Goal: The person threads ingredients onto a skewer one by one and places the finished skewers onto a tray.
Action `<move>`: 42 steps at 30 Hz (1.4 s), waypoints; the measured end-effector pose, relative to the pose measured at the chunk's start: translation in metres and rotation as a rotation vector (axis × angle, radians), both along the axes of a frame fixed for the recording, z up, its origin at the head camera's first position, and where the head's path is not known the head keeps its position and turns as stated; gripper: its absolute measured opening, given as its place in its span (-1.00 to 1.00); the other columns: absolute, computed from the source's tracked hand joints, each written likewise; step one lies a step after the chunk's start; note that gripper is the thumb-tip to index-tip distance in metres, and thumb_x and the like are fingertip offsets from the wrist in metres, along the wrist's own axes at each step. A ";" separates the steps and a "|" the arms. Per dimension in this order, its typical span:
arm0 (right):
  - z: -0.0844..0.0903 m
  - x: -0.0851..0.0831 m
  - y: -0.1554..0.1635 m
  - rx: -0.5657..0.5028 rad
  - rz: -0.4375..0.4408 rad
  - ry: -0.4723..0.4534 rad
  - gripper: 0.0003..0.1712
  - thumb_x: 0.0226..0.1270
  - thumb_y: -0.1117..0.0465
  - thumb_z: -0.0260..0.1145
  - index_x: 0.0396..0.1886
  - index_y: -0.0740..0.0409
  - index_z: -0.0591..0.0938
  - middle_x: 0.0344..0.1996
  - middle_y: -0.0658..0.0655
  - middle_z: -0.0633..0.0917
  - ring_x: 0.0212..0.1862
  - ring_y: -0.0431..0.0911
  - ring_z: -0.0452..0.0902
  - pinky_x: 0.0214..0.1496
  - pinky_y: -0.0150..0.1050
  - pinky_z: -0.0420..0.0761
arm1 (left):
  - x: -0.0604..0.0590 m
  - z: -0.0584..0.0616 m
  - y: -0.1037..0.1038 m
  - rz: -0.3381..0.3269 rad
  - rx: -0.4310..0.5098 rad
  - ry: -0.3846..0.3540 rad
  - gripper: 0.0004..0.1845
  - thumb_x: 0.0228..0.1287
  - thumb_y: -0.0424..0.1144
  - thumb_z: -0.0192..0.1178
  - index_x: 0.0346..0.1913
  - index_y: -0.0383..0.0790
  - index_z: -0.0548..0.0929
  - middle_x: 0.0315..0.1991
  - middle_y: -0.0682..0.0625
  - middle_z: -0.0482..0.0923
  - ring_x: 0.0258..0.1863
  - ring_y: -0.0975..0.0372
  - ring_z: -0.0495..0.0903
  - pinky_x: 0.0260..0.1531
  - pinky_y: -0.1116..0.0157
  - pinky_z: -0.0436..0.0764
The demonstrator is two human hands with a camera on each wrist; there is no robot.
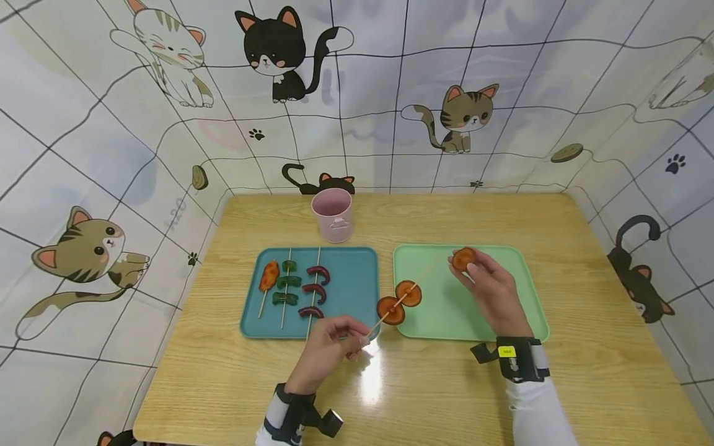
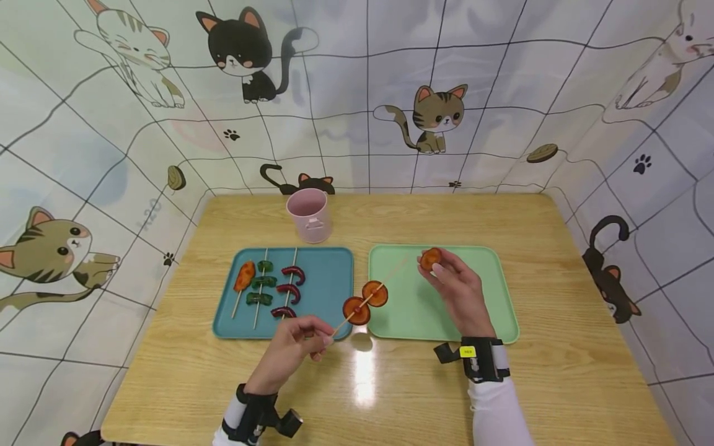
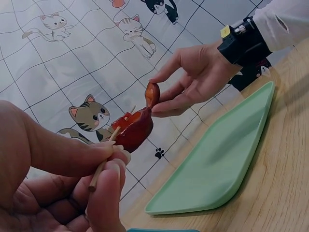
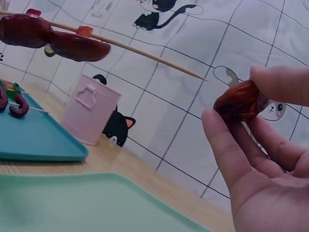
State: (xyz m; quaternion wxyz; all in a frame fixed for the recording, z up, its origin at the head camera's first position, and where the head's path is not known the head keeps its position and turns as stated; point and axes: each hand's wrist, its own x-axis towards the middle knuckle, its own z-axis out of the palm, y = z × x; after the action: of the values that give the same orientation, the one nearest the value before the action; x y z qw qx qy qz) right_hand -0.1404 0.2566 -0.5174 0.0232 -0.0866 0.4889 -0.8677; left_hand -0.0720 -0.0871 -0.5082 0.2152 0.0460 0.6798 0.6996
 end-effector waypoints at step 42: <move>-0.020 -0.009 -0.049 -0.256 -0.076 -0.112 -0.63 0.65 0.34 -0.01 0.36 0.24 0.36 0.24 0.20 0.53 0.32 0.03 0.58 0.39 -0.14 0.55 | 0.001 -0.005 -0.004 -0.007 0.012 -0.037 -0.79 0.36 -0.44 0.26 -0.04 -0.54 0.67 -0.33 -0.16 0.65 -0.49 0.32 0.57 -0.42 0.40 0.62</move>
State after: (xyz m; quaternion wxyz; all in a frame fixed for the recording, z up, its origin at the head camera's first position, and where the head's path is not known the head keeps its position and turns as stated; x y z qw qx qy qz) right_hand -0.1490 0.2075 -0.5370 0.0065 -0.0216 0.3749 -0.9268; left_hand -0.0711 -0.0914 -0.5128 0.2298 0.0369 0.6712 0.7038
